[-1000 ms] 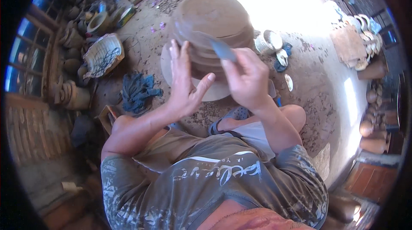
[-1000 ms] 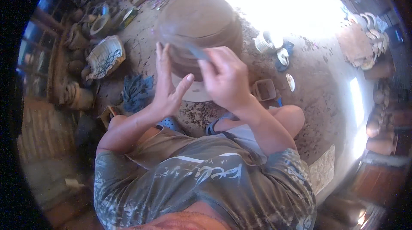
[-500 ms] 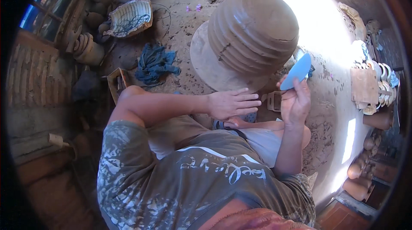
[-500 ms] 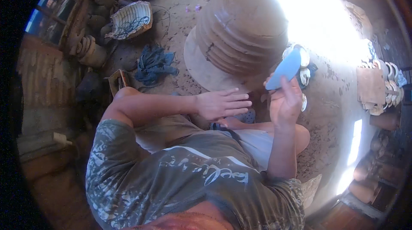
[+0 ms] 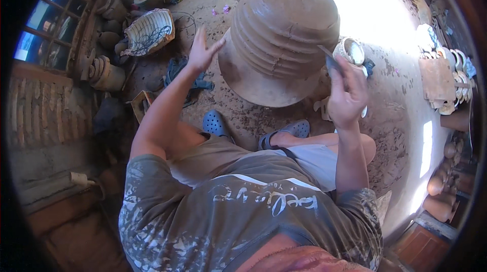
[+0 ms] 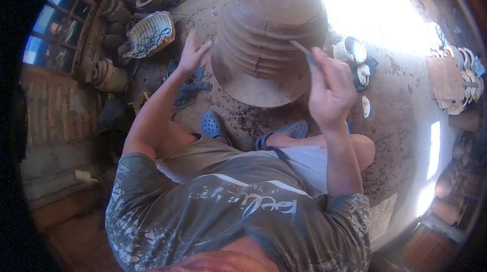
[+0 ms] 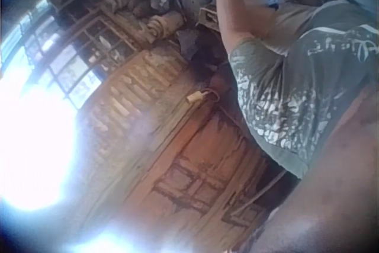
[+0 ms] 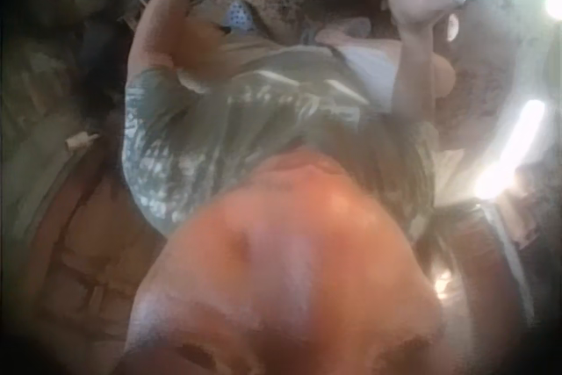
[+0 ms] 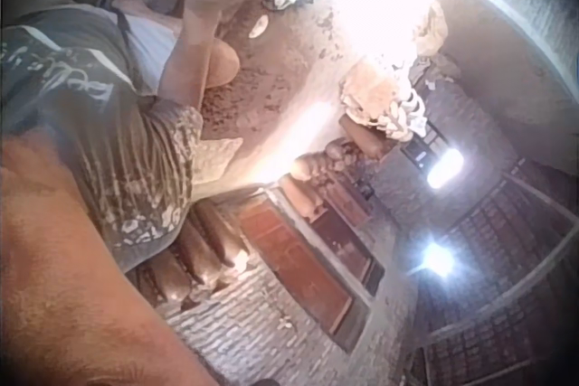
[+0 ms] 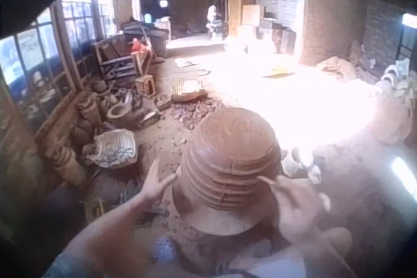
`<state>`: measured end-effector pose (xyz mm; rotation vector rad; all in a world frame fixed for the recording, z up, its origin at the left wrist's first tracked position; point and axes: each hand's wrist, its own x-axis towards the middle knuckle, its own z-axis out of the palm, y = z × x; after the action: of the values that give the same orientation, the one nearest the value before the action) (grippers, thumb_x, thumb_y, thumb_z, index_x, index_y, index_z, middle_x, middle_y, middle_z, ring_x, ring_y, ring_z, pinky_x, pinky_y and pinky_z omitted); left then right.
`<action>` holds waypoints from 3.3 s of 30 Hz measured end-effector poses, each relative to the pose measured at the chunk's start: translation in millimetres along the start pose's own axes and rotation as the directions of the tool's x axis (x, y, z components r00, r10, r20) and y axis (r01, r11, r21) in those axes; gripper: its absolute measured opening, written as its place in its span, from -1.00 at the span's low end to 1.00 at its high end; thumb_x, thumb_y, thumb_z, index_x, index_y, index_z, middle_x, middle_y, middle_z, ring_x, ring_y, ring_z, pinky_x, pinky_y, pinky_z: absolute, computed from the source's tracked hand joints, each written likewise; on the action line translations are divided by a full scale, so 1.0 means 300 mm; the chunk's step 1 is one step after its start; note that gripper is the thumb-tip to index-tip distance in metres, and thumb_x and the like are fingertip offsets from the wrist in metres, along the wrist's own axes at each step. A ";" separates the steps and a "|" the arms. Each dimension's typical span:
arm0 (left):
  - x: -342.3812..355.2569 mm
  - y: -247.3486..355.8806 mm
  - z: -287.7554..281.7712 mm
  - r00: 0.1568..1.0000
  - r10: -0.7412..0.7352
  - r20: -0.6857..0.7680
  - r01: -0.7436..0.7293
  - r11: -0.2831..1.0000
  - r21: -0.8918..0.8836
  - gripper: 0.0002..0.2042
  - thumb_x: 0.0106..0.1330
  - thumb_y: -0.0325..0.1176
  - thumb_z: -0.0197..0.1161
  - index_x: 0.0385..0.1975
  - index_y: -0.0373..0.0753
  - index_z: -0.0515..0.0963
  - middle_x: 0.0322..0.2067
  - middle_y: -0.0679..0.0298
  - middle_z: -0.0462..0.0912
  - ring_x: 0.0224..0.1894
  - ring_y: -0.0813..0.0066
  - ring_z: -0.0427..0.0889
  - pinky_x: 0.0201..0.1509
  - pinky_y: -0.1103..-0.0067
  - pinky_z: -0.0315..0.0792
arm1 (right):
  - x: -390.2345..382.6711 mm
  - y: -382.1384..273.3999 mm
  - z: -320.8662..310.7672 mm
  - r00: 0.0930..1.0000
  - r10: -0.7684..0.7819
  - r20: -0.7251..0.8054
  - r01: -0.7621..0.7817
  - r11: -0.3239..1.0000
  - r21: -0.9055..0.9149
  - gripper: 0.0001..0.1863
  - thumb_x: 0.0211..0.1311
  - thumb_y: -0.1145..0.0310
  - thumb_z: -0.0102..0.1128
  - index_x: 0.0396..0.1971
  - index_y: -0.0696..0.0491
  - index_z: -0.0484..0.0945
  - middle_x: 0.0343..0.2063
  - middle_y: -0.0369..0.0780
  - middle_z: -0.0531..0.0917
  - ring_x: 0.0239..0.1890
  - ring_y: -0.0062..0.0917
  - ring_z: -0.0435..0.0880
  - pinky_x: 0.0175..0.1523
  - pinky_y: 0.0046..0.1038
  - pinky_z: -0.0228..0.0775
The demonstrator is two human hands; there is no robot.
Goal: The person uses a blue rib tool to smooth the exterior of a clay pot on a spinning wheel, then rolls a piece of clay by hand and attaches it to the side of the pot as a handle.
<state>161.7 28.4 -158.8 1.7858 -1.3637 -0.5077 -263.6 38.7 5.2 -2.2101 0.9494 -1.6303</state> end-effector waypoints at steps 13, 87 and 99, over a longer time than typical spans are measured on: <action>-0.084 0.441 0.104 0.835 0.550 0.028 -0.550 0.833 0.057 0.62 -0.17 0.55 0.61 0.68 -0.45 -0.23 0.66 -0.37 -0.19 0.72 -0.33 -0.15 0.74 0.00 -0.02 | 0.017 0.011 0.129 0.921 -0.336 0.199 0.375 0.903 -0.210 -0.57 -0.03 0.64 0.33 -0.08 0.10 0.85 -0.17 -0.23 0.72 -0.03 -0.25 0.68 0.13 -0.21 0.56; -0.043 0.557 0.068 0.869 0.476 0.132 -0.435 0.864 -0.255 0.71 -0.23 0.21 0.86 0.69 -0.25 -0.48 0.66 -0.12 -0.05 0.66 0.02 0.11 0.71 0.10 0.08 | -0.110 0.205 0.082 0.944 -0.322 0.066 0.322 0.947 0.019 -0.60 -0.12 0.66 0.44 -0.16 0.15 0.85 -0.17 -0.22 0.78 -0.01 -0.28 0.76 0.10 -0.27 0.75; -0.043 0.583 0.083 0.893 0.440 0.099 -0.410 0.883 -0.227 0.71 -0.23 0.22 0.86 0.70 -0.28 -0.45 0.66 -0.16 -0.07 0.66 0.01 0.10 0.72 0.13 0.06 | -0.220 0.200 -0.058 0.947 -0.076 0.311 0.076 0.997 0.013 -0.68 0.02 0.71 0.34 -0.20 0.13 0.82 -0.19 -0.21 0.74 0.00 -0.23 0.72 0.14 -0.24 0.66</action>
<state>34.2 16.7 -36.6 1.2516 -1.6882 -0.5200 -312.2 37.3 -71.5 -2.4346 0.7833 -1.2536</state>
